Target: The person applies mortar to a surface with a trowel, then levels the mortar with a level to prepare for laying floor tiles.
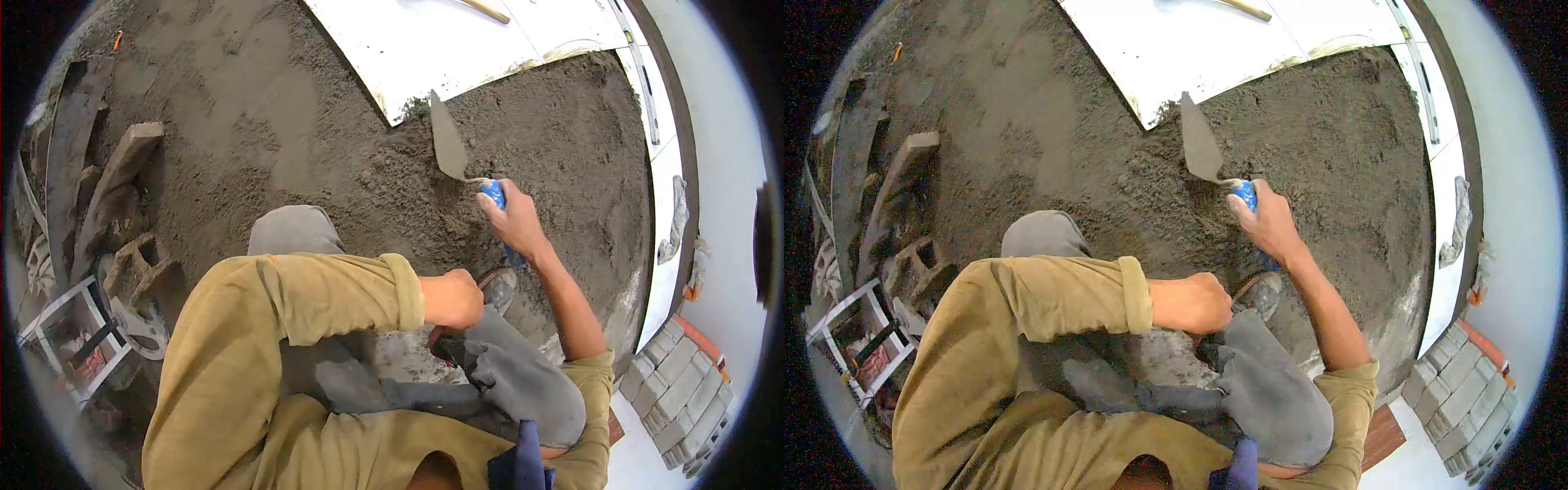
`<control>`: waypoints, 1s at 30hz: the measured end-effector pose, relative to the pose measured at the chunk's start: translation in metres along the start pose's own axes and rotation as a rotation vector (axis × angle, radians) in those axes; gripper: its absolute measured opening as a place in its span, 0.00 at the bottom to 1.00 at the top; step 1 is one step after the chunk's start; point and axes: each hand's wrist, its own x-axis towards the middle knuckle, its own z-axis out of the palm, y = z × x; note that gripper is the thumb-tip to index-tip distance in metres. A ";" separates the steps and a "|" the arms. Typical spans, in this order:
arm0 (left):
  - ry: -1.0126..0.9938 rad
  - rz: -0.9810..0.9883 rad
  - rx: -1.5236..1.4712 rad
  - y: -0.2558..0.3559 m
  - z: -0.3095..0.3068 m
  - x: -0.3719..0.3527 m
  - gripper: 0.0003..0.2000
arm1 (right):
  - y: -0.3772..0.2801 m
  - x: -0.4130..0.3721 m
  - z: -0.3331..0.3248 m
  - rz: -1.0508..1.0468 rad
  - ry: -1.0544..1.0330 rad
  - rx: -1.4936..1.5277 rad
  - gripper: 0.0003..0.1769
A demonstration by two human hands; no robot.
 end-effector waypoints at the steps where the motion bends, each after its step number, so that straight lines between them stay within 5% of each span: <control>1: 0.054 0.024 -0.006 0.000 -0.001 -0.001 0.06 | -0.001 -0.002 -0.001 -0.046 0.039 0.020 0.22; 5: -0.044 -0.034 -0.021 0.006 -0.011 0.003 0.06 | -0.020 0.000 0.012 0.025 0.016 0.008 0.20; 9: -0.151 -0.049 0.023 0.012 -0.016 0.008 0.07 | -0.044 0.006 0.027 -0.154 -0.008 0.035 0.20; 12: -0.203 -0.067 0.024 0.009 -0.007 0.011 0.07 | -0.030 0.024 0.021 0.008 0.041 0.149 0.20; 15: -0.168 -0.067 0.029 0.010 -0.007 0.006 0.07 | -0.035 0.021 0.002 0.171 -0.194 0.266 0.21; 18: -0.159 -0.067 0.040 0.011 -0.017 0.003 0.08 | -0.028 -0.002 0.025 -0.186 -0.147 0.062 0.19; 23: -0.196 -0.085 0.057 0.012 -0.016 0.007 0.08 | -0.026 0.001 0.025 -0.175 -0.075 -0.096 0.21; 25: -0.104 -0.046 0.021 0.011 -0.012 0.005 0.08 | -0.020 0.010 0.016 0.013 -0.018 -0.213 0.21; 30: -0.131 -0.052 0.030 0.013 -0.017 0.003 0.08 | -0.041 -0.009 0.022 -0.176 0.018 -0.251 0.20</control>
